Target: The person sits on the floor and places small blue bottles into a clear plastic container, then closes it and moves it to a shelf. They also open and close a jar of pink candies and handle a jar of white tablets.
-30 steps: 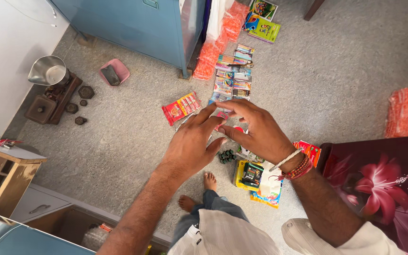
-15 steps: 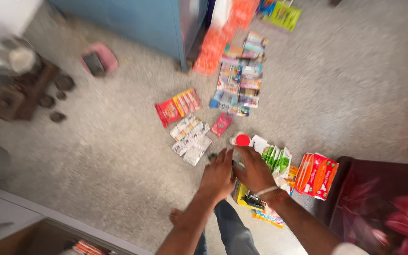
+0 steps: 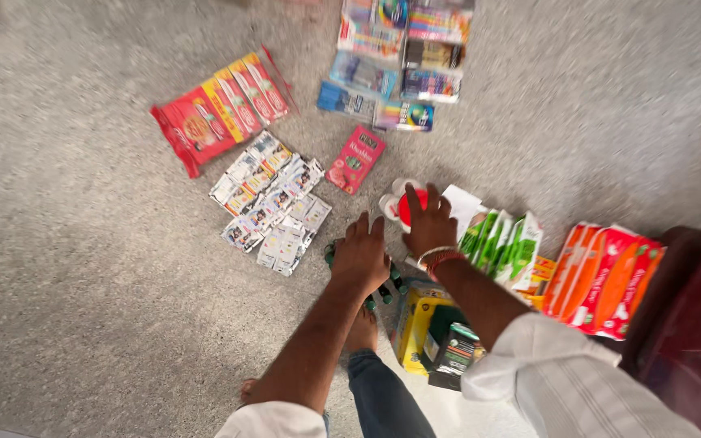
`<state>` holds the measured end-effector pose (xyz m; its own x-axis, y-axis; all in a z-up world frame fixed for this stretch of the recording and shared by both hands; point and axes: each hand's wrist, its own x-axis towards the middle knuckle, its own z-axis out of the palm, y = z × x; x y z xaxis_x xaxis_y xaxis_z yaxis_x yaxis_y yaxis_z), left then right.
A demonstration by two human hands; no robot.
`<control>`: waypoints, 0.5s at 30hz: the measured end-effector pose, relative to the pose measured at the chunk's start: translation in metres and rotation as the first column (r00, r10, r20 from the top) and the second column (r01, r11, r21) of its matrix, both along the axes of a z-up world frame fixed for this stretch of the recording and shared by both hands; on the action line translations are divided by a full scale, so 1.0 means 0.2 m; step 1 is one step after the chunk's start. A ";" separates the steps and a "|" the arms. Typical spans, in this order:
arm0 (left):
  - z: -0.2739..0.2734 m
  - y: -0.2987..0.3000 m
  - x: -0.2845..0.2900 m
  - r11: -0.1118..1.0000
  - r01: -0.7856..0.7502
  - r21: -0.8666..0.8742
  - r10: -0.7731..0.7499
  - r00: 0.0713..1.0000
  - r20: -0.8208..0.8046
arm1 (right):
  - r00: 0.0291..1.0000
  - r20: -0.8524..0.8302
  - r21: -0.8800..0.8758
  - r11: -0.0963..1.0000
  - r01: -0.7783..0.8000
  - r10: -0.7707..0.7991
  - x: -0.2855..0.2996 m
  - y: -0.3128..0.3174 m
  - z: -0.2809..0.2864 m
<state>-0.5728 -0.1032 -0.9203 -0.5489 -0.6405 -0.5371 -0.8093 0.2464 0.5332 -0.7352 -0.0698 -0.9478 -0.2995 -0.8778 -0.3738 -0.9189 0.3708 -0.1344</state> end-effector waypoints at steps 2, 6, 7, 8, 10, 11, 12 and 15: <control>-0.08 0.02 0.03 1.000 -0.021 0.009 0.021 1.000 -0.023 | 0.999 -0.028 0.012 0.999 -0.031 0.032 -0.06 0.04 -0.15; -0.06 -0.01 0.13 0.992 -0.076 0.099 0.071 0.996 0.054 | 0.998 0.064 0.028 1.000 -0.002 0.001 -0.12 0.07 -0.30; -0.03 -0.02 0.16 0.988 -0.094 0.120 0.086 0.994 0.072 | 0.998 0.060 -0.004 0.999 -0.037 0.037 -0.13 0.07 -0.31; 0.01 -0.03 0.18 0.984 -0.113 0.140 0.101 0.991 0.091 | 0.996 0.054 -0.036 0.997 -0.071 0.073 -0.13 0.07 -0.32; 0.08 -0.05 0.20 0.991 -0.085 0.102 0.075 0.992 0.099 | 0.993 0.026 -0.051 0.992 -0.116 0.118 -0.16 0.06 -0.31; 0.09 -0.07 0.22 0.994 -0.077 0.078 0.068 0.991 0.112 | 0.991 0.019 -0.036 0.990 -0.133 0.134 -0.15 0.04 -0.31; 0.10 -0.11 0.25 0.992 -0.105 0.076 0.097 0.990 0.101 | 0.989 0.011 -0.020 0.988 -0.150 0.151 -0.13 0.00 -0.31; 0.06 -0.10 0.31 0.984 -0.156 0.086 0.152 0.987 0.055 | 0.985 -0.032 0.074 0.983 -0.167 0.170 -0.08 -0.02 -0.25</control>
